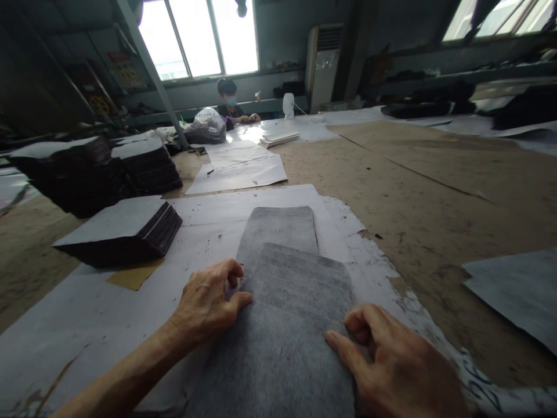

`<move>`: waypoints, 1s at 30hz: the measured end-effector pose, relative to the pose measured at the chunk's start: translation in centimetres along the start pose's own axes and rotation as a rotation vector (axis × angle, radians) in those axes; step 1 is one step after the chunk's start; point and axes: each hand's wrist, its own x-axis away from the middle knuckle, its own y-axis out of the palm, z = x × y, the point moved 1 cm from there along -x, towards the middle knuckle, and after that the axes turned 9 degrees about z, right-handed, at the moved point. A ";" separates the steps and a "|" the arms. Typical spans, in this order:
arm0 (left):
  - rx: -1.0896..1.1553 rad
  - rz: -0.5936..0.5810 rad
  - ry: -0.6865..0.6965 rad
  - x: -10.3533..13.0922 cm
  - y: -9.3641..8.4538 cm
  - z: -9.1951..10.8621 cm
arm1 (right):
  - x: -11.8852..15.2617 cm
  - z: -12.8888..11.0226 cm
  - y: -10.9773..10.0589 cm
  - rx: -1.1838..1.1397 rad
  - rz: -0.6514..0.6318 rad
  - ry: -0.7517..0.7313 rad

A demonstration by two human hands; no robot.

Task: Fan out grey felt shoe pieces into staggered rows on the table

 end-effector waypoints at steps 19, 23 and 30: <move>-0.150 0.178 0.936 6.8 1.4 2.7 | 0.0 0.2 -0.2 -0.035 0.187 -0.205; -0.230 0.207 0.972 7.1 1.7 2.3 | -1.6 -0.1 -0.7 -0.190 0.079 -0.190; -0.236 0.209 0.969 7.1 1.8 2.4 | -3.9 -1.5 0.6 -0.296 -0.305 -0.213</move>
